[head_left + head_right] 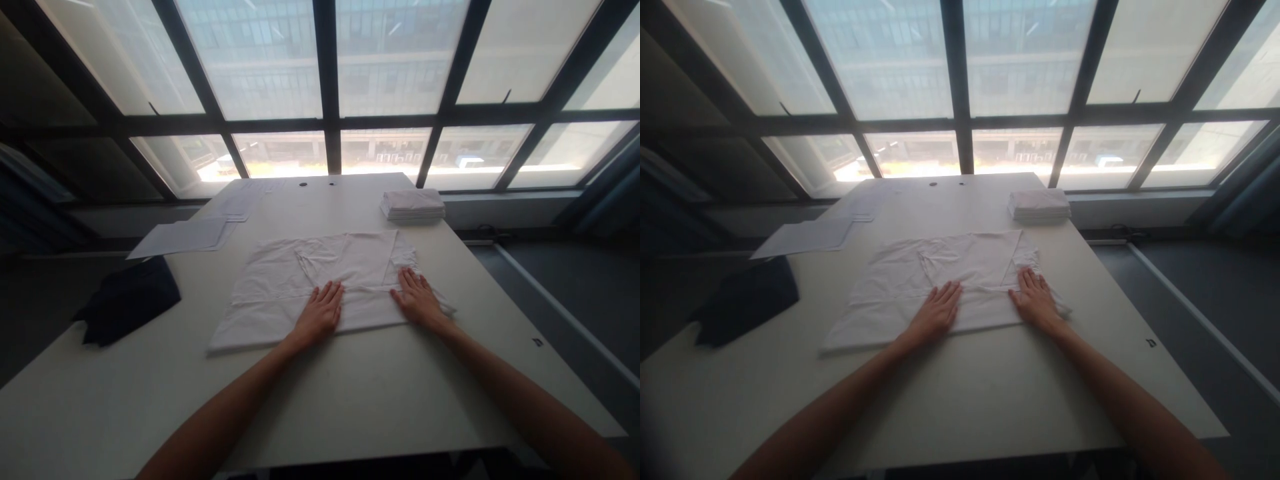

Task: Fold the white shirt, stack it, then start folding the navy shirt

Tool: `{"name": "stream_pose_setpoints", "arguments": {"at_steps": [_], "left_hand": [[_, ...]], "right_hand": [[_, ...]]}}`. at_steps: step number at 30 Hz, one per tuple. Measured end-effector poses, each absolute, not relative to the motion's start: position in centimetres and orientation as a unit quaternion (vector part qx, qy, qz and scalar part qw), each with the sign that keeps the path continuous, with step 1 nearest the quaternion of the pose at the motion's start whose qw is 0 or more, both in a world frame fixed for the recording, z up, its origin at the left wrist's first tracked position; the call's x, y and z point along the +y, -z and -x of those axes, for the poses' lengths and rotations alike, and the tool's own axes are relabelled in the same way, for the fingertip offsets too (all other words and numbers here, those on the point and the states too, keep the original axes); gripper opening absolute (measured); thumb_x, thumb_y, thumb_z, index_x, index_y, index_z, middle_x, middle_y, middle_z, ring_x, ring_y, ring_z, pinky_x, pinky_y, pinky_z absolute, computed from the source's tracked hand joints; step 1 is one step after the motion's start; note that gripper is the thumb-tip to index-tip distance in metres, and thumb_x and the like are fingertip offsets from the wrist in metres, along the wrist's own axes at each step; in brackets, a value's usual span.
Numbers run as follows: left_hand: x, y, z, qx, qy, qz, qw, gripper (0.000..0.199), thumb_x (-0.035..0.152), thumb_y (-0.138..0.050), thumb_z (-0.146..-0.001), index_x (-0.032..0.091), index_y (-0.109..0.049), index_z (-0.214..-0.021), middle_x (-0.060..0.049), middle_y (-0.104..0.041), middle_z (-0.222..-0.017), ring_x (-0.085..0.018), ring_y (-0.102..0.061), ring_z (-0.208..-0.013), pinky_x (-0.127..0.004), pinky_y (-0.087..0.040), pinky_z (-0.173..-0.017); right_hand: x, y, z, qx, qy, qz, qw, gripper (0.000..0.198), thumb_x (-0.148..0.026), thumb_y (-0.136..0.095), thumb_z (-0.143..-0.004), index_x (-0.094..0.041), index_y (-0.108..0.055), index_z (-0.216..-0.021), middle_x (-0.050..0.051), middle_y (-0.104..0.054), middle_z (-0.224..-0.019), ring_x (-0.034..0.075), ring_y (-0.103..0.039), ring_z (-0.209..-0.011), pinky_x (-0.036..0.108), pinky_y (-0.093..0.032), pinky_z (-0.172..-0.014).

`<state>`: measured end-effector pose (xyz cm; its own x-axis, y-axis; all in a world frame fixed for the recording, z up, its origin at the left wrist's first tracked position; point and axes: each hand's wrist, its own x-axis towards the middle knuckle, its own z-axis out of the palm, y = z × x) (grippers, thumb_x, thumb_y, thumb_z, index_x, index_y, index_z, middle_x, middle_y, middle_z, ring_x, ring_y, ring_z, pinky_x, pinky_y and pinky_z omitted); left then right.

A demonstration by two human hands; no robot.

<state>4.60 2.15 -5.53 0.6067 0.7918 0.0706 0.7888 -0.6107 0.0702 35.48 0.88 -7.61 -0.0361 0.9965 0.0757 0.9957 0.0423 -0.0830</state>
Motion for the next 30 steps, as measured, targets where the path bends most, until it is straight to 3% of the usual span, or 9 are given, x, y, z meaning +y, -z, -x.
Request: {"name": "stream_pose_setpoints", "arguments": {"at_steps": [8, 15, 19, 30], "left_hand": [[2.1, 5.8, -4.5, 0.443, -0.049, -0.895, 0.028, 0.057, 0.029, -0.03, -0.104, 0.017, -0.029, -0.159, -0.005, -0.023, -0.166, -0.024, -0.016, -0.155, -0.05, -0.018, -0.125], [1.9, 6.0, -2.6, 0.488, -0.058, -0.871, 0.028, 0.063, 0.047, -0.036, -0.103, 0.025, -0.024, -0.161, -0.004, -0.018, -0.168, -0.028, -0.011, -0.155, -0.053, -0.016, -0.124], [1.9, 6.2, 1.3, 0.533, -0.061, -0.844, -0.003, 0.061, 0.047, -0.033, -0.105, 0.027, -0.024, -0.161, -0.004, -0.019, -0.168, -0.028, -0.011, -0.155, -0.056, -0.013, -0.124], [1.7, 5.7, 15.8, 0.69, 0.002, -0.723, -0.027, 0.063, 0.047, -0.025, -0.104, 0.02, -0.028, -0.16, -0.009, -0.023, -0.166, -0.033, -0.017, -0.154, -0.061, -0.021, -0.119]], "right_hand": [[0.6, 8.2, -37.3, -0.706, 0.033, 0.705, 0.061, 0.072, -0.054, -0.02, -0.102, -0.011, -0.028, -0.159, 0.011, -0.022, -0.166, 0.023, -0.014, -0.154, 0.048, -0.007, -0.125], [0.5, 8.7, -37.5, -0.709, 0.039, 0.702, 0.062, 0.07, -0.053, -0.02, -0.102, -0.013, -0.029, -0.159, 0.011, -0.021, -0.167, 0.024, -0.016, -0.154, 0.05, -0.01, -0.124], [0.5, 8.8, -37.5, -0.709, 0.044, 0.701, 0.065, 0.068, -0.052, -0.021, -0.103, -0.014, -0.029, -0.159, 0.01, -0.021, -0.167, 0.023, -0.015, -0.154, 0.049, -0.01, -0.124], [0.7, 9.3, -37.8, -0.712, 0.044, 0.696, 0.077, 0.072, -0.052, -0.021, -0.101, -0.01, -0.029, -0.159, 0.013, -0.022, -0.166, 0.025, -0.015, -0.154, 0.051, -0.01, -0.124]]}}
